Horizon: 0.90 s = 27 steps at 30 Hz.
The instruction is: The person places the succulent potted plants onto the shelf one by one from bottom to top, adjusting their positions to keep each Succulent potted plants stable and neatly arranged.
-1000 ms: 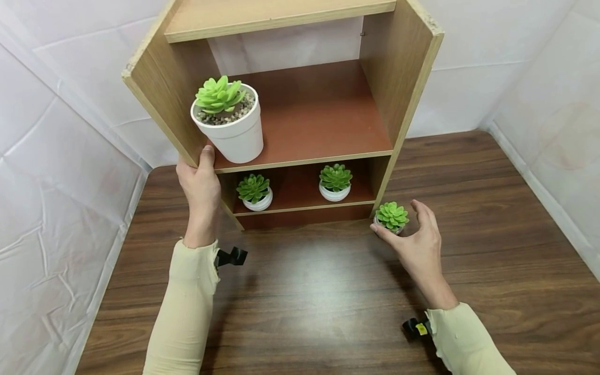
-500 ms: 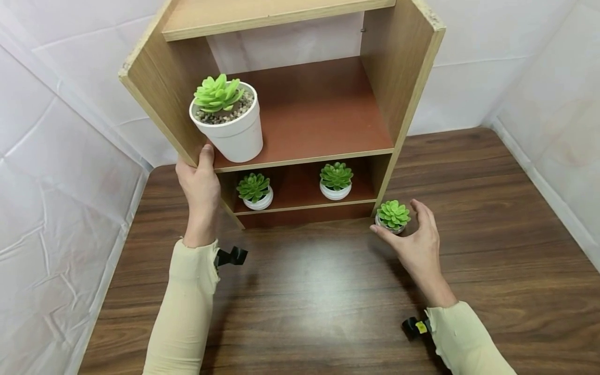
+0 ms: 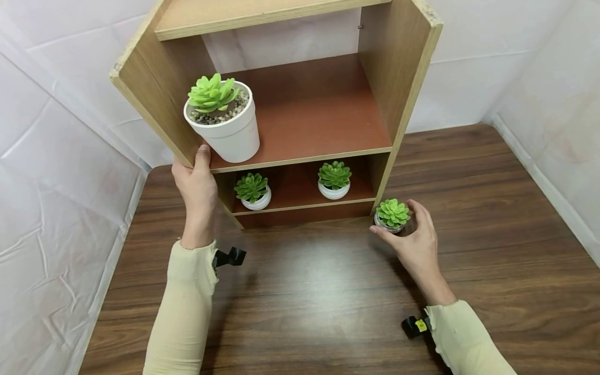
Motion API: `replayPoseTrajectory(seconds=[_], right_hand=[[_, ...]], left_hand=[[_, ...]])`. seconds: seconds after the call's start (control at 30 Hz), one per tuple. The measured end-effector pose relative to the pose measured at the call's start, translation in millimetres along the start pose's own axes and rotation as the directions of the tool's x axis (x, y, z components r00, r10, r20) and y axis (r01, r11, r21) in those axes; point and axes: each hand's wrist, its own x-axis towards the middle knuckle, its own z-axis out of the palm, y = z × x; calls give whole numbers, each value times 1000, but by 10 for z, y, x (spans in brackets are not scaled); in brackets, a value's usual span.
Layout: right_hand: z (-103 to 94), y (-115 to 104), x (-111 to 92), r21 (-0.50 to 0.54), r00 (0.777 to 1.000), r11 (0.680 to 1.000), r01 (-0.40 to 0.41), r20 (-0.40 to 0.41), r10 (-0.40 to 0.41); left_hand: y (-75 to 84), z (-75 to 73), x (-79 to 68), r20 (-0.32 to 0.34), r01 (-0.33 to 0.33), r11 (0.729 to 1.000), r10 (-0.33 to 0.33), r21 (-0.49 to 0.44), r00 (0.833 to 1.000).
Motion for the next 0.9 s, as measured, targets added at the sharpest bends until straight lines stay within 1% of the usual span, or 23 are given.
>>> replayPoseTrajectory(seconds=[0.07,0.3,0.63,0.8,0.9], right_hand=[[10,10,2,20,1000,1000,-1,4,1],[44,36,19,174,999,985,-18,39,12],[53,75,32,195,996,978,-68,74,55],[60,81,37,211,996,974,-80,66,67],[74,89,46,238,995,967,-90,63,77]], left_hand=[[-3,-3,1,-3,2,1000,-2,2,1000],[-19,-10,0,-12,1,1000,-1,11,1000],[-26,-8,2,-8,-10,1000,10,25,1000],[-23,-3,6,-6,-8,1000,8,23,1000],[-31,-8,10,-8,-12,1000,12,24,1000]])
